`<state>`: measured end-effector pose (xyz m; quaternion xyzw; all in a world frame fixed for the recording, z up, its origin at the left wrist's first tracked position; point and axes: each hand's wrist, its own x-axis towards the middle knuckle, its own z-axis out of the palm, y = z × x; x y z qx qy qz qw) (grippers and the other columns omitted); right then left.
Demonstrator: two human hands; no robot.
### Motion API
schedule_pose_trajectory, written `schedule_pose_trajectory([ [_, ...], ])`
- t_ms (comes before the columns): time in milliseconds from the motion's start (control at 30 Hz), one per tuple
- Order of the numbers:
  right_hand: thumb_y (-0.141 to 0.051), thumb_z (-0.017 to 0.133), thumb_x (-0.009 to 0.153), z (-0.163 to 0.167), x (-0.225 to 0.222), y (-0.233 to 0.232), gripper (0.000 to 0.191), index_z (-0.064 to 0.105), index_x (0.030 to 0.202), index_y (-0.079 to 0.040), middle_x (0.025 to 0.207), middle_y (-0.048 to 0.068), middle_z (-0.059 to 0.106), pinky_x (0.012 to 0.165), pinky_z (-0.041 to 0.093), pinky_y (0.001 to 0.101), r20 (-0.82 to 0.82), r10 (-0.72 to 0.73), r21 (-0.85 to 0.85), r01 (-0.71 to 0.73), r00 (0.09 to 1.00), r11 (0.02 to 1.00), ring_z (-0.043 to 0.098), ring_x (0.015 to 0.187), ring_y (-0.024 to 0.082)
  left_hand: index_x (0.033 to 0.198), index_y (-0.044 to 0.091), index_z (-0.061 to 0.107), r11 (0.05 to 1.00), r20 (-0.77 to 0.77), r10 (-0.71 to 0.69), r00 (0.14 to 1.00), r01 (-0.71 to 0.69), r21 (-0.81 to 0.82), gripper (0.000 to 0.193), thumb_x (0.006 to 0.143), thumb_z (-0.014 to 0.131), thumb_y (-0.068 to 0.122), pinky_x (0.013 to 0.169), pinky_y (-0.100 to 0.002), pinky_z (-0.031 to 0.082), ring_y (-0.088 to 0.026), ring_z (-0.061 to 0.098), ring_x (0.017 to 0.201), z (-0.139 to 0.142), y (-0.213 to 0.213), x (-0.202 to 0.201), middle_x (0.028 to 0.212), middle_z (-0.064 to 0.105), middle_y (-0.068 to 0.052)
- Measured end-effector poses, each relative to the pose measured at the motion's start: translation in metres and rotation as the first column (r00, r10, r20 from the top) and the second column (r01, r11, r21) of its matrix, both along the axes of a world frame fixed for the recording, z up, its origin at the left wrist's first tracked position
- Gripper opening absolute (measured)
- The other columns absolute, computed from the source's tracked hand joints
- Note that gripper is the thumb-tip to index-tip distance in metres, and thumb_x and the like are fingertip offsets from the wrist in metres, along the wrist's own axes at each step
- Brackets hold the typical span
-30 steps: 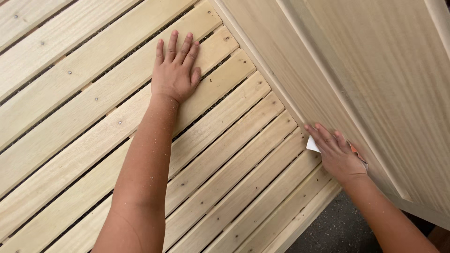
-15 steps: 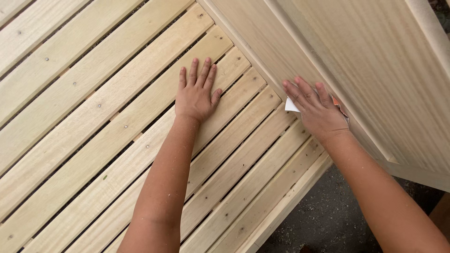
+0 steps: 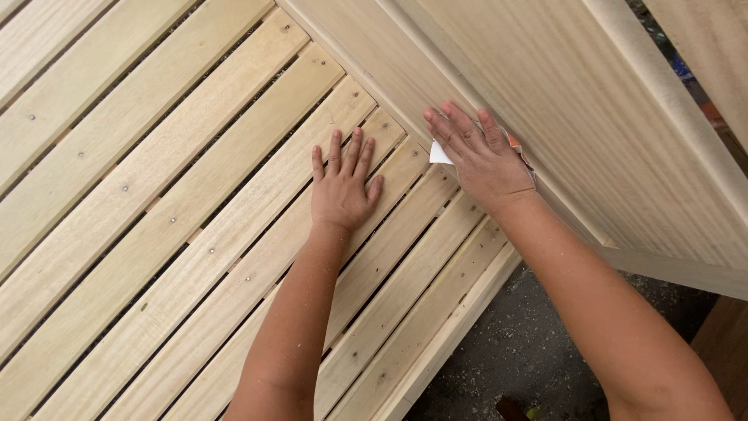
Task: The person sands the edge and side of a wooden bed frame using a sanding block. They move along the length of the frame, smoothing the surface with consistent strokes.
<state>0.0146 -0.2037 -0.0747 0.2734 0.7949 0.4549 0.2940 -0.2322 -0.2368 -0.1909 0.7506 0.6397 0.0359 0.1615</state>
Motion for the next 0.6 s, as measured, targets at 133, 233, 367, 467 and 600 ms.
schedule_pose_trajectory([
  [133, -0.035, 0.043, 0.097, 0.023, 0.063, -0.062, 0.077, 0.022, 0.167, -0.014, 0.174, 0.003, 0.007, 0.118, -0.016, 0.0615, 0.101, -0.013, -0.044, 0.018, 0.995, 0.999, -0.005, 0.157, 0.029, 0.163, 0.025, 0.017, 1.000, -0.036, 0.002, 0.999, -0.001, 0.029, 0.069, 0.103, 0.022, 0.056, 0.124, -0.055, -0.002, -0.028, -0.001, 0.157, 0.003, 0.001, -0.003, 0.171, 0.010, 0.003],
  [233, -0.029, 0.046, 0.096, 0.030, 0.105, -0.100, 0.076, 0.022, 0.168, -0.018, 0.174, 0.000, 0.005, 0.119, -0.018, 0.0600, 0.146, -0.049, -0.036, 0.054, 0.988, 0.998, -0.007, 0.155, 0.027, 0.164, 0.025, 0.017, 1.000, -0.045, 0.009, 0.999, -0.009, 0.012, 0.069, 0.103, 0.022, 0.057, 0.124, -0.055, -0.002, -0.028, -0.001, 0.157, 0.009, 0.000, -0.004, 0.171, 0.010, 0.003],
  [367, -0.033, 0.046, 0.100, -0.002, 0.113, -0.123, 0.072, 0.027, 0.169, -0.024, 0.176, -0.003, 0.006, 0.121, -0.019, 0.0560, -0.039, -0.192, -0.033, 0.190, 0.981, 0.981, -0.007, 0.157, 0.027, 0.163, 0.027, 0.015, 1.000, -0.049, 0.004, 0.999, -0.005, -0.020, 0.068, 0.102, 0.021, 0.057, 0.124, -0.055, -0.002, -0.026, -0.002, 0.156, 0.011, -0.004, -0.001, 0.171, 0.009, 0.003],
  [467, -0.036, 0.046, 0.103, -0.049, 0.092, -0.152, 0.066, 0.028, 0.166, -0.028, 0.176, -0.005, 0.005, 0.125, -0.012, 0.0564, -0.318, -0.509, -0.171, 0.480, 0.800, 0.860, -0.005, 0.158, 0.028, 0.162, 0.026, 0.016, 1.000, -0.066, -0.009, 0.998, 0.008, -0.016, 0.067, 0.102, 0.021, 0.055, 0.124, -0.055, -0.002, -0.027, -0.001, 0.156, 0.009, -0.005, 0.000, 0.170, 0.009, 0.002],
  [600, -0.035, 0.038, 0.107, -0.094, 0.042, -0.225, 0.060, 0.024, 0.164, -0.022, 0.173, 0.004, 0.001, 0.124, 0.014, 0.0586, -0.605, -0.763, -0.745, 0.498, -0.226, 0.443, 0.000, 0.157, 0.041, 0.164, 0.025, 0.018, 0.998, -0.083, -0.051, 0.995, 0.049, -0.032, 0.064, 0.105, 0.022, 0.051, 0.125, -0.057, -0.002, -0.030, 0.000, 0.158, 0.006, -0.013, 0.001, 0.173, 0.010, 0.003],
])
